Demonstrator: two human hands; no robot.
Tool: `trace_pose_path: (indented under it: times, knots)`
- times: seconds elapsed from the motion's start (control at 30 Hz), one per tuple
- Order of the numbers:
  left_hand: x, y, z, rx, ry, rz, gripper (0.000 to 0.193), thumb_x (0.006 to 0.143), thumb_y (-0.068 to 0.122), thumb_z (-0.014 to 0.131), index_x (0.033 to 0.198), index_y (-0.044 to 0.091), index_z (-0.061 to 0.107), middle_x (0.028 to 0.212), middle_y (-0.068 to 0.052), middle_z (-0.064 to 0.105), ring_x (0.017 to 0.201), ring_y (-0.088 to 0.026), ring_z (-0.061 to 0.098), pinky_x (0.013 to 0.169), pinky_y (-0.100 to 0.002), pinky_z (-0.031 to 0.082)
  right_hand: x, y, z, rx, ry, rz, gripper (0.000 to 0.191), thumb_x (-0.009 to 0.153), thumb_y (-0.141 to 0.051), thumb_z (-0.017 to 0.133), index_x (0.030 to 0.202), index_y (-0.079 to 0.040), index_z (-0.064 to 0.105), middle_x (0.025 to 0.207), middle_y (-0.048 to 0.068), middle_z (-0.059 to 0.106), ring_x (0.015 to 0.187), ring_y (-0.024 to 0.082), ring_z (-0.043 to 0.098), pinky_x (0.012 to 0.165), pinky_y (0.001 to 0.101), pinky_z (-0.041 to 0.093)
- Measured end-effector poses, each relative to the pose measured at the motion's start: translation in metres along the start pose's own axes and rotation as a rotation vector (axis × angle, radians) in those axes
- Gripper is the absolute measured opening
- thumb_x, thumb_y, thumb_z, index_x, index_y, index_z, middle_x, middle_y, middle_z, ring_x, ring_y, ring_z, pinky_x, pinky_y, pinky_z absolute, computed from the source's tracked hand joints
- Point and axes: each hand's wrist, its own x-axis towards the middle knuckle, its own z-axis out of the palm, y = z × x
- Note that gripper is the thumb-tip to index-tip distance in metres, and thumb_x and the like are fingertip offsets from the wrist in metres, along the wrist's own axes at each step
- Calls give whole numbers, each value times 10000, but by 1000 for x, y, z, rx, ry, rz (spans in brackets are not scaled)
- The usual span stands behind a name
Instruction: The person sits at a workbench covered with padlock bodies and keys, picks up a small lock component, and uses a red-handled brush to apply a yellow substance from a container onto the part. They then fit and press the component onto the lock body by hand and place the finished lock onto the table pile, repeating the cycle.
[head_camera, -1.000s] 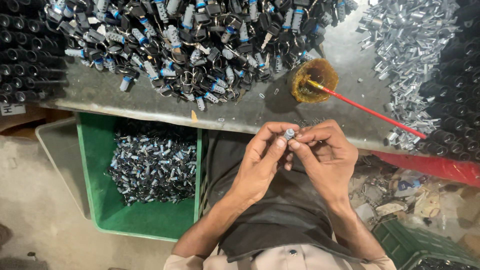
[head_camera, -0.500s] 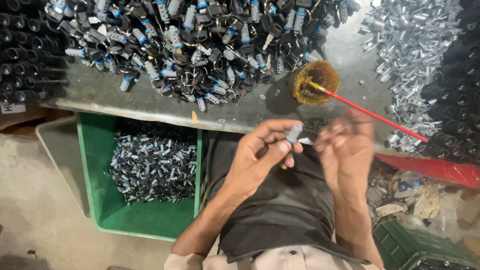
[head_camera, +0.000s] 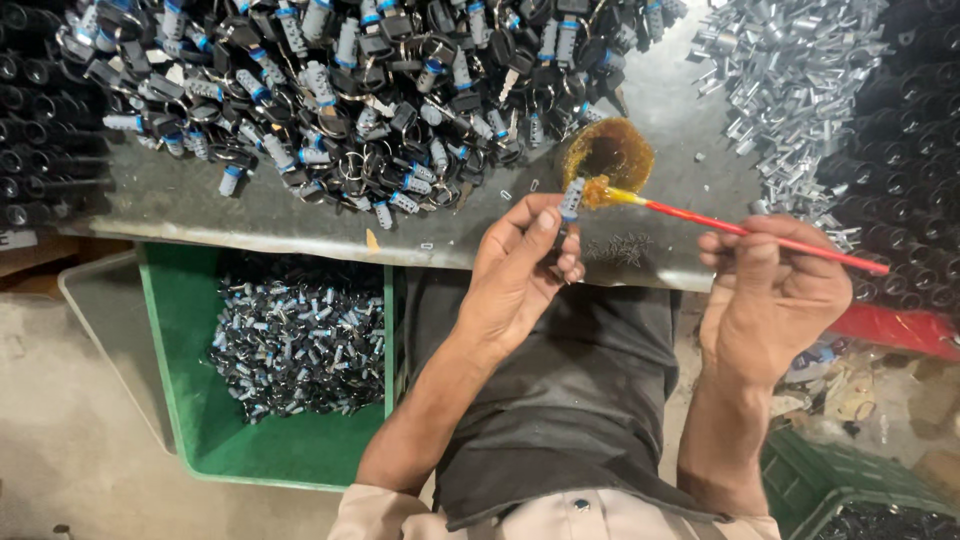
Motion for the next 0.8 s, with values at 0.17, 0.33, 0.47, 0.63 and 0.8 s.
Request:
trace_pose_path:
  times: [0.17,0.33,0.47,0.63,0.8]
  knots:
    - [-5,0,7,-9,4,-4,253,1056,211,659,1238,44,605,943,-43,609,794,-107,558,752,-302,506,-1,-5,1,-157,-10,-108,202,1160,-67,711,1192,104,609,1028,154,679,863,242,717,840,375,633]
    - [-7,-4,-3,-21,2,-21,225,1059,211,655,1222,63,611,939,-43,609,793,-104,551,759,-303,500,2,-16,2,22,-34,-27,169,1178,-39,687,1161,104,598,979,159,654,844,225,679,857,364,623]
    - [-13,-3,1,-32,-24,-9,201,1067,198,650,1208,63,600,935,-39,600,798,-109,547,764,-308,496,13,-20,15,-344,-64,-97,192,1176,-80,706,1188,100,640,1018,143,706,884,210,736,855,347,646]
    - [-60,44,2,165,-182,89,295,1078,250,666,1270,31,619,875,-23,595,811,-133,550,749,-283,480,18,-39,28,-976,-433,38,179,1051,-110,742,1216,-42,752,1046,78,760,878,161,693,810,314,550]
    - [-123,129,-52,2303,107,125,158,818,194,708,961,163,766,1240,-85,720,1094,-325,665,903,-431,531,-2,-19,46,-1116,-701,-232,369,873,-193,813,1236,-165,751,955,55,664,902,261,578,789,391,493]
